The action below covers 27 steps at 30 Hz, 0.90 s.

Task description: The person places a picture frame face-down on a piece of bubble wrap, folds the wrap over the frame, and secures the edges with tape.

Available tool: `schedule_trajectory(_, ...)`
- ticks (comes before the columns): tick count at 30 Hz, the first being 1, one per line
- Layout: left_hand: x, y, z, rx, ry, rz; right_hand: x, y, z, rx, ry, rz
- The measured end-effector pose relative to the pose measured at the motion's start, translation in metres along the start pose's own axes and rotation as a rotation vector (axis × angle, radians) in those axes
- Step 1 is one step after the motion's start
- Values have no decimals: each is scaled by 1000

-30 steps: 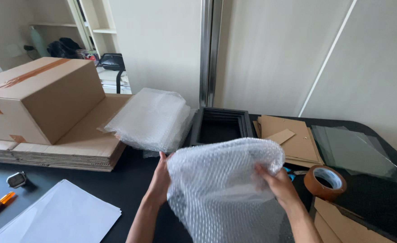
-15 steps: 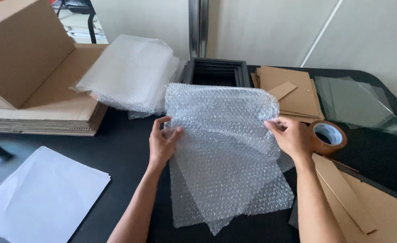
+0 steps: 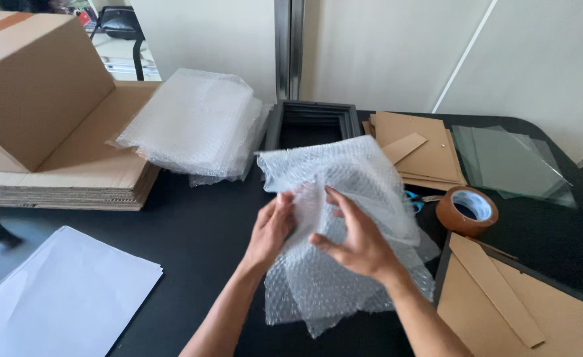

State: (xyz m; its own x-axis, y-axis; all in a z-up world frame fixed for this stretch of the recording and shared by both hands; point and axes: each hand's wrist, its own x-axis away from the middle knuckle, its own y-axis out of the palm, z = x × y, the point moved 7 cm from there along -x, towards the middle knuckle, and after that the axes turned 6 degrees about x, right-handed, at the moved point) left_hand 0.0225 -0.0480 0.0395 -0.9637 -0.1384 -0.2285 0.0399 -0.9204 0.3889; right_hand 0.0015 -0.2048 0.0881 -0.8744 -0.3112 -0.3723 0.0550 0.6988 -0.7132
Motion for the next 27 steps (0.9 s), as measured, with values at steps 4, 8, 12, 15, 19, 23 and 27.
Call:
schedule_trajectory(4, 20, 34, 20, -18, -41, -116, 1, 3, -9, -110, 142, 76)
schedule_trajectory(8, 20, 37, 71, -312, 237, -56, 0, 7, 29, -600, 218, 55)
schedule_trajectory(12, 50, 48, 105, -392, 462, -214, -8, -11, 96, -1075, 307, 102)
schedule_trajectory(15, 62, 41, 102, -621, 617, -210, -10, -22, 151, -853, 482, 145)
schedule_trajectory(19, 43, 12, 18, -377, -305, -226, 0, -34, 206, -558, 727, 180)
schedule_trajectory(23, 23, -31, -34, -288, -422, -14, 16, -29, 168, -450, 811, -23)
schedule_trajectory(27, 24, -46, -12, -769, -306, -101, 21, -46, 168, 100, 786, -260)
